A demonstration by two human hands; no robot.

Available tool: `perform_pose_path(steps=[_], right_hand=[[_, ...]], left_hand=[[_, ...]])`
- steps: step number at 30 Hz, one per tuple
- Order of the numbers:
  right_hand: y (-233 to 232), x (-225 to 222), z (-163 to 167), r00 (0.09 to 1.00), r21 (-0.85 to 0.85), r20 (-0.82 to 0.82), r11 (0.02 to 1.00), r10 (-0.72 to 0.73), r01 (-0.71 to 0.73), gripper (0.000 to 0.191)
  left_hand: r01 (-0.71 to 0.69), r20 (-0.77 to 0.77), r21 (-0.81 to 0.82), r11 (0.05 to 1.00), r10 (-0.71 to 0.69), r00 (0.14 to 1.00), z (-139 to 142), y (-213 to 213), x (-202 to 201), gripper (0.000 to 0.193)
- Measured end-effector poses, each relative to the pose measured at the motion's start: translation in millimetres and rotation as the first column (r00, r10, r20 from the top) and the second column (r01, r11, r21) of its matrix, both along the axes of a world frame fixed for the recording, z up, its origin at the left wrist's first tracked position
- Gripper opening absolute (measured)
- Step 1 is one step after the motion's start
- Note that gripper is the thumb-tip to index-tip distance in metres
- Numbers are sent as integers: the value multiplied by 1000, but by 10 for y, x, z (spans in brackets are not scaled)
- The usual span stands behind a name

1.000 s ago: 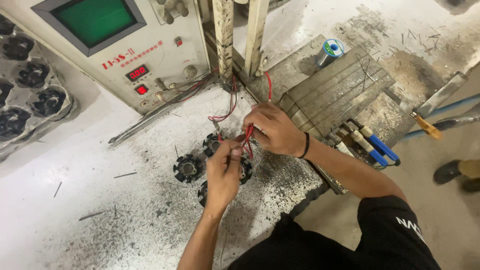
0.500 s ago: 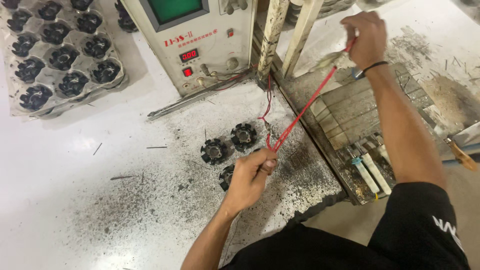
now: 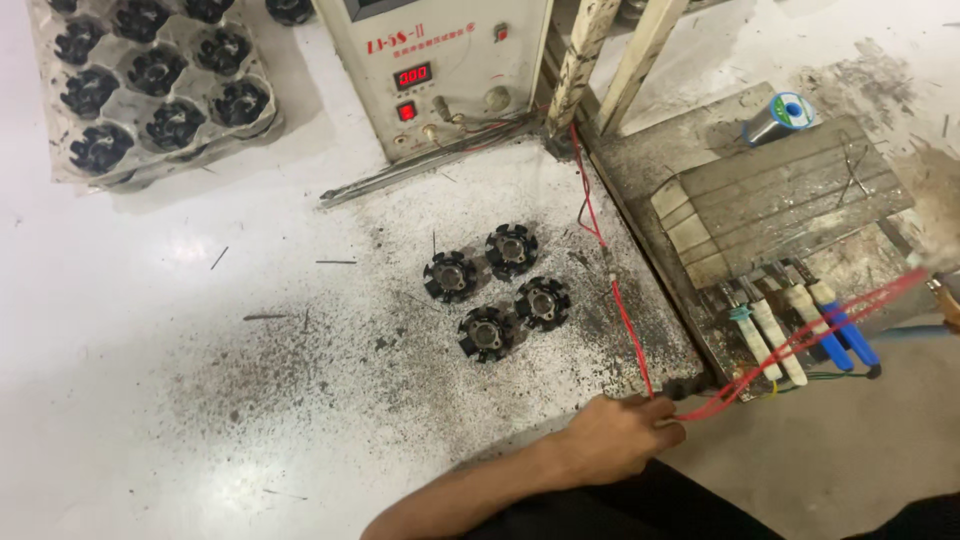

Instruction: The person arranges black armature rotor parts on a workbench, uses a soldering iron to solder each part's center hub, and touches a probe to the parts. They connect red test leads to a testing machine, place finished parts into molded trays, and move parts across the bench.

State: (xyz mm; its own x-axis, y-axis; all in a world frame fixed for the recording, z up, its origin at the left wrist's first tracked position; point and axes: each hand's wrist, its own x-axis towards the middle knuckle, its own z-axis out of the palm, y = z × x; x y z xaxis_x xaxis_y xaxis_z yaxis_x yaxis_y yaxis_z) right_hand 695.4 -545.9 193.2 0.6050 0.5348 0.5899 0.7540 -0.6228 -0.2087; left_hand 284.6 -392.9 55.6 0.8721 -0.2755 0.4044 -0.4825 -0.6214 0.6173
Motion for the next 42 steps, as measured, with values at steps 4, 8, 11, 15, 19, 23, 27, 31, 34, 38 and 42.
perform_pose_path(steps=[4,8,11,15,19,23,27,31,34,38,42], right_hand=[[27,-523,-286,897,238,-386,963,215,-128,16],[441,-1402,-709,695,163,-563,884,447,-437,25],[970,-1823,-1053,665,-14,-453,741,594,-671,22],[1166,-1906,-1129,631,20,-566,774,530,-633,11],[1130,-2078,-1331,312,441,-797,851,517,-284,13],[1262,-2306,-1749,204,498,-845,867,494,-37,15],[1325,-2331,-1924,317,511,-797,854,514,-99,16],[1288,-2319,-1901,269,514,-815,854,513,-73,18],[1294,-2312,-1912,262,504,-828,863,496,-43,21],[1346,-2295,-1957,259,496,-832,867,490,-47,22],[1349,-2282,-1867,329,448,-821,884,466,-135,18]], left_hand=[[141,-16,96,985,-140,990,-616,-327,79,22],[319,-225,192,928,-274,935,-954,-476,90,20],[321,-233,122,939,-287,929,-1016,-483,59,26],[306,-238,94,947,-277,931,-1023,-437,27,27],[357,-299,61,932,-324,897,-1076,-464,40,26],[374,-236,85,924,-346,908,-1158,-542,43,20],[390,-267,105,915,-352,897,-1210,-532,8,21],[445,-350,125,887,-380,856,-1207,-491,16,22],[456,-336,151,877,-388,858,-1200,-482,52,20],[446,-316,84,891,-400,860,-1236,-474,74,24],[449,-320,108,887,-396,861,-1317,-461,66,22]])
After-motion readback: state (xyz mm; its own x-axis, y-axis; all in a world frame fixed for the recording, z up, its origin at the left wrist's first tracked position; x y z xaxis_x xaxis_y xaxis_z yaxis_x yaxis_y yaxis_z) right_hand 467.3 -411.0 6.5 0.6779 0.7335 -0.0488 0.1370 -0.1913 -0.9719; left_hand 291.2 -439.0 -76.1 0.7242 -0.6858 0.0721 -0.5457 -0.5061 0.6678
